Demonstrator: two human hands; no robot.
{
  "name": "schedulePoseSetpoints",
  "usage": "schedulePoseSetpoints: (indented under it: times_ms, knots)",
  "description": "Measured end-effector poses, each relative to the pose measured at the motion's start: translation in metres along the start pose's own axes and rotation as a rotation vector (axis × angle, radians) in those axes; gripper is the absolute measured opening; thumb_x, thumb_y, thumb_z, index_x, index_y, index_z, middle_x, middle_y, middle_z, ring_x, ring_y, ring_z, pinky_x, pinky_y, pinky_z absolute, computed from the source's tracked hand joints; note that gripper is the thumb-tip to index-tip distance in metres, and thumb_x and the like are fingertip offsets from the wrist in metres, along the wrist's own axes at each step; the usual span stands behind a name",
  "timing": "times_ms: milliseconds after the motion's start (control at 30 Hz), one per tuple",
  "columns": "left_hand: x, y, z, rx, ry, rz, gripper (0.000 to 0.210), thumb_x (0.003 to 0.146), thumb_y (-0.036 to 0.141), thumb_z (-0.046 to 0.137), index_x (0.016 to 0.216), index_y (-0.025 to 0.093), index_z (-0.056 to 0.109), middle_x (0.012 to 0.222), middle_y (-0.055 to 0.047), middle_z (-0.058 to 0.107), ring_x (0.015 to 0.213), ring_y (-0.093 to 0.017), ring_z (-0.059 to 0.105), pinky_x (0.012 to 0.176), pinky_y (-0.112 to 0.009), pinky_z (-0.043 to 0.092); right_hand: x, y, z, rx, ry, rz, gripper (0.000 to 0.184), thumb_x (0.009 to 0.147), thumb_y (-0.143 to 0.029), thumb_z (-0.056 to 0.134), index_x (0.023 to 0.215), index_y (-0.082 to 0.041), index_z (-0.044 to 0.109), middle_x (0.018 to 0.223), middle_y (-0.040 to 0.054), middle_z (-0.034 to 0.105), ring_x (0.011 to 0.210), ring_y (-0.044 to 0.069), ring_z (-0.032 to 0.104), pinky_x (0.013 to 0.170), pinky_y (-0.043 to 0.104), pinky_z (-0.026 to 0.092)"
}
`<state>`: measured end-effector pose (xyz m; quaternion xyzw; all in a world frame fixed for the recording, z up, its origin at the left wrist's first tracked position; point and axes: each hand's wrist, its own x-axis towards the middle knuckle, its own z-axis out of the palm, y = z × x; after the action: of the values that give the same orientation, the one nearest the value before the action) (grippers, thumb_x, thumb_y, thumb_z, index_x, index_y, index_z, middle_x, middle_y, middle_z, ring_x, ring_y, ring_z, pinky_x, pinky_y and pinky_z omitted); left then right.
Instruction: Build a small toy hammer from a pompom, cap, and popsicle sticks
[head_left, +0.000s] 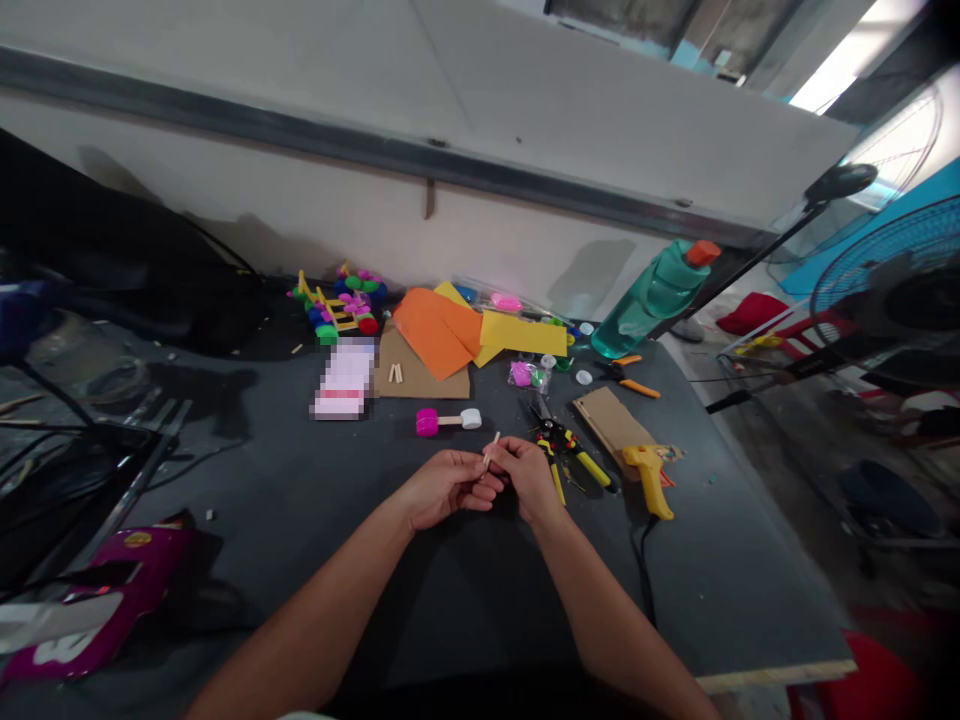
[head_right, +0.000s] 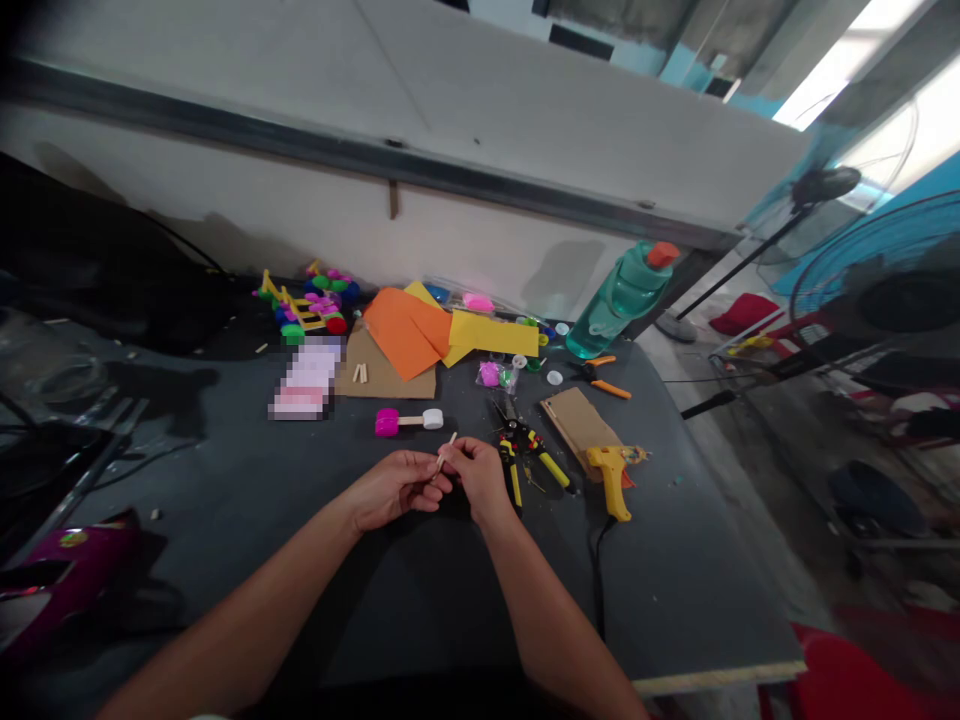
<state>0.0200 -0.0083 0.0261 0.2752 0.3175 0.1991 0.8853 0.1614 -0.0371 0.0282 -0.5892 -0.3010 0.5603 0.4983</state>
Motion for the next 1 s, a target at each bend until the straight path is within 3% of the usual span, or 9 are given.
schedulePoseSetpoints:
  times_ms: [300,400,500,633,733,867,1000]
  knots:
    - [-0.001,0.001,0.001,0.027,-0.004,0.028,0.02,0.077,0.026,0.065,0.08,0.006,0.065,0.071,-0.008,0.067,0.056,-0.01,0.062,0.058,-0.023,0.055,-0.001,-0.001,0.002,-0.019,0.016,-0.026,0.023,0.062,-0.036,0.069,0.061,-0.016,0.058,0.049,-0.0055,0.05,0.044,0.007,0.039,0.042,0.02,0.029]
    - [0.0,-0.002,0.002,0.096,-0.015,0.091,0.026,0.076,0.034,0.066,0.075,0.008,0.063,0.065,-0.004,0.063,0.05,-0.008,0.057,0.058,-0.027,0.054,-0.001,0.001,0.004,-0.054,0.039,-0.065,0.022,0.064,-0.036,0.068,0.062,-0.016,0.057,0.049,-0.0059,0.049,0.044,0.007,0.039,0.043,0.02,0.029]
    - [0.003,-0.005,0.004,0.252,0.054,0.199,0.032,0.074,0.042,0.065,0.069,0.011,0.058,0.058,0.0,0.058,0.045,-0.008,0.053,0.054,-0.025,0.05,-0.003,-0.002,0.006,-0.181,0.053,-0.144,0.022,0.069,-0.038,0.063,0.063,-0.017,0.057,0.05,-0.0049,0.05,0.046,0.009,0.044,0.046,0.022,0.034]
    - [0.004,-0.006,0.004,0.632,0.195,0.39,0.029,0.081,0.039,0.053,0.065,0.014,0.054,0.056,0.001,0.056,0.047,-0.01,0.054,0.048,-0.02,0.04,-0.01,-0.025,-0.006,-0.575,0.051,-0.327,0.02,0.076,-0.037,0.055,0.079,-0.018,0.062,0.069,0.0017,0.062,0.065,0.016,0.057,0.063,0.027,0.044]
    - [0.002,-0.006,0.002,0.852,0.274,0.458,0.023,0.085,0.031,0.045,0.074,0.016,0.058,0.059,0.002,0.057,0.049,-0.01,0.054,0.049,-0.02,0.039,-0.019,-0.043,-0.032,-1.082,0.207,-0.425,0.04,0.076,-0.04,0.057,0.108,-0.016,0.057,0.097,0.0111,0.062,0.089,0.025,0.057,0.078,0.035,0.042]
    - [0.003,-0.006,0.0,0.948,0.287,0.452,0.023,0.085,0.03,0.042,0.077,0.018,0.059,0.06,0.002,0.058,0.049,-0.011,0.054,0.051,-0.02,0.039,-0.031,-0.041,-0.065,-1.596,0.36,-0.232,0.08,0.065,-0.056,0.066,0.126,-0.009,0.043,0.114,0.0223,0.053,0.106,0.039,0.047,0.084,0.048,0.036]
    - [0.005,-0.007,-0.001,0.981,0.282,0.476,0.024,0.085,0.031,0.042,0.077,0.018,0.06,0.062,0.001,0.059,0.05,-0.011,0.054,0.051,-0.02,0.039,-0.033,-0.022,-0.074,-1.69,0.387,-0.109,0.086,0.067,-0.058,0.062,0.131,-0.007,0.036,0.111,0.0224,0.053,0.104,0.038,0.049,0.083,0.047,0.037]
